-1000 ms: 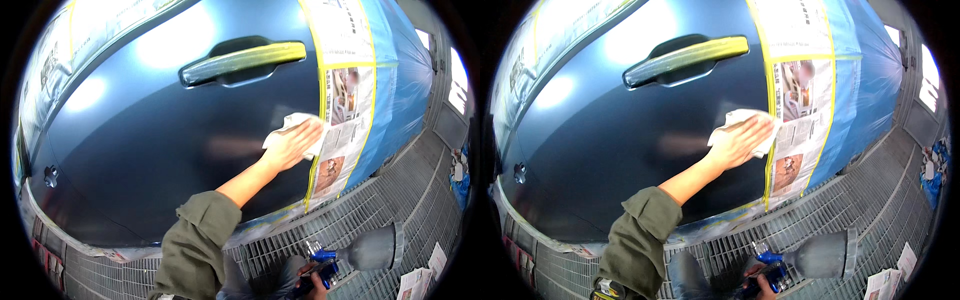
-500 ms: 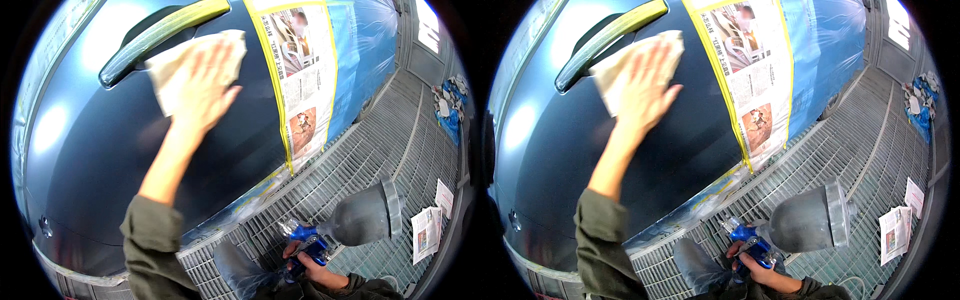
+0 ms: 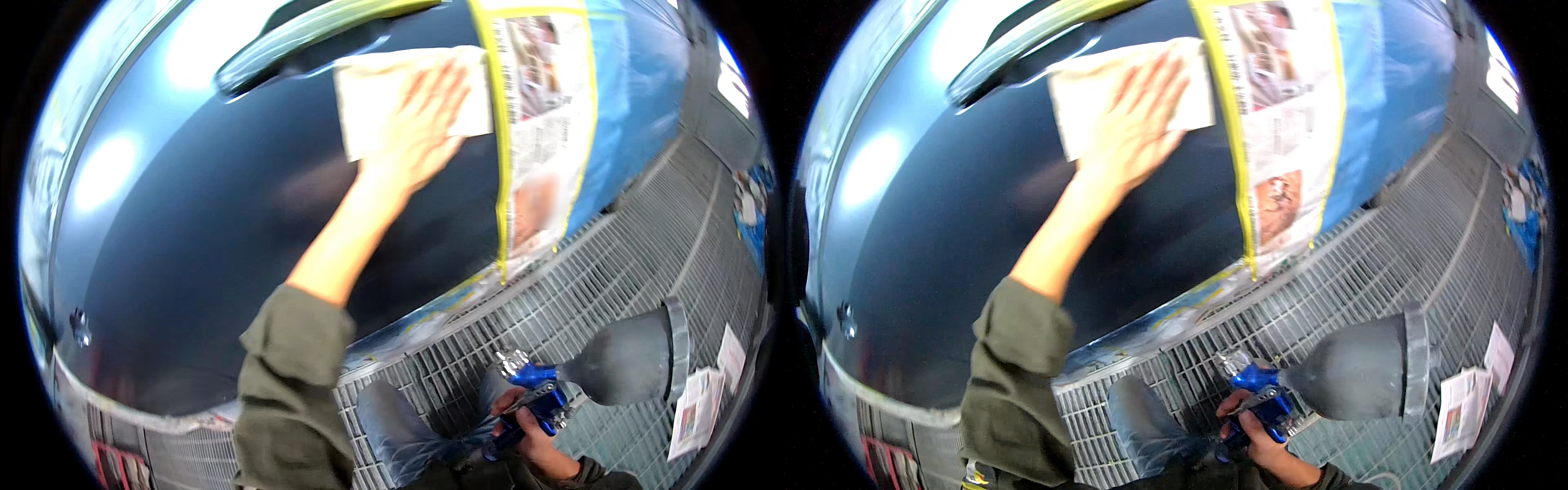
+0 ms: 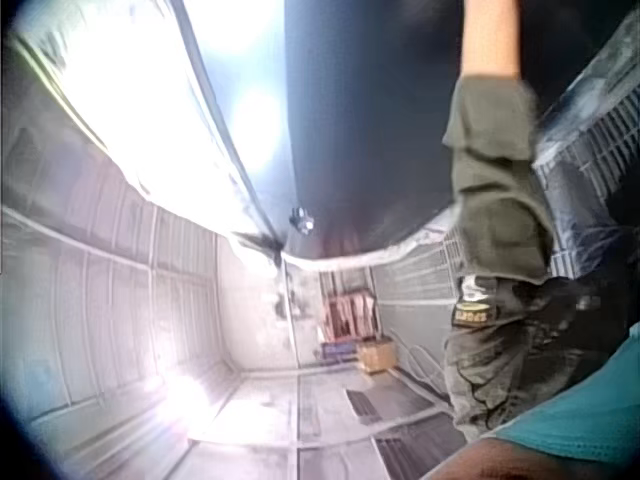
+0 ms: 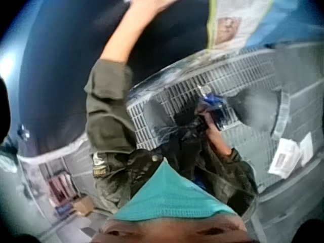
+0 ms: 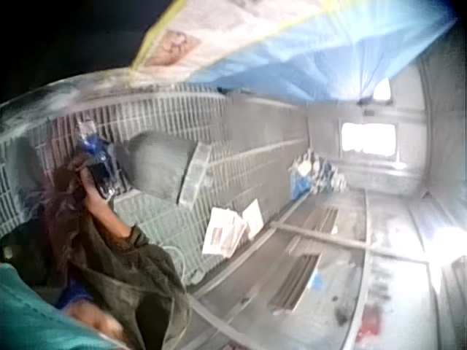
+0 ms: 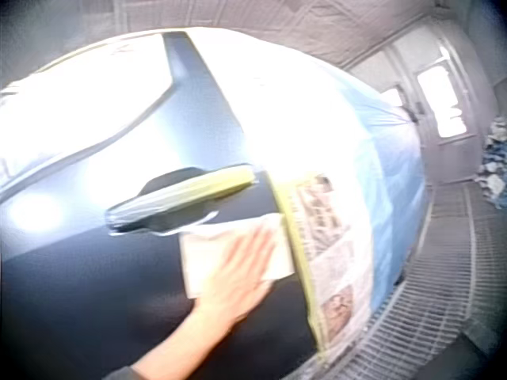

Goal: The person wipes the rear quarter panel and door of a blue car with a white cloth, then uses a spray gun to apply a coat of paint. The surrounding areas are masked with newspaper and tape.

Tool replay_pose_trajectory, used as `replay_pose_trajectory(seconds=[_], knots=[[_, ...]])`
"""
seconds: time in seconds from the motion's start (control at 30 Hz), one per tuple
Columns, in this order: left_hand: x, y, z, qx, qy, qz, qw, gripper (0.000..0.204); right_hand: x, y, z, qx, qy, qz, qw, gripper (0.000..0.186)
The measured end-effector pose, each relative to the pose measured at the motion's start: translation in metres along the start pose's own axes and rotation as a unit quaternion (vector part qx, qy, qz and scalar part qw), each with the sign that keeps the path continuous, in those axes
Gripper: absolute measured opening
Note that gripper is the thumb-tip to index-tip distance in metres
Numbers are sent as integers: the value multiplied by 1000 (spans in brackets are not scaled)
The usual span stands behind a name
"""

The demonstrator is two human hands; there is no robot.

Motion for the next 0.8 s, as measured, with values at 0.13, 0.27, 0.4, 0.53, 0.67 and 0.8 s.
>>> replay_pose_trajectory(seconds=[0.13, 0.27, 0.4, 0.53, 0.67, 0.8], knots=[[-33, -62, 45, -12, -51, -14, 999, 60, 1, -20, 11, -27, -29, -31, 999, 47], [-140, -52, 94, 117, -155, -156, 968, 69, -4, -40, 21, -62, -40, -33, 997, 42], [-191, 56, 22, 48, -6, -129, 990, 80, -8, -42, 21, -108, -2, -65, 992, 36], [-291, 218, -85, 254, 259, -21, 932, 75, -6, -53, 39, -101, 31, -48, 993, 33], [-436, 351, -146, 360, 362, 136, 849, 52, -7, -55, 59, -167, -33, -70, 983, 19], [-401, 358, -154, 253, 470, 249, 808, 36, 1, -58, 56, -166, -20, -49, 985, 21]])
Point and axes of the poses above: each hand's wrist, its own x-axis towards the middle knuckle, its own y-axis out of the back of the hand, z = x × y, the point moved 4 cm from there along x, towards the middle knuckle, and after that the axes turned 14 degrees about -y, right-handed, at the moved point
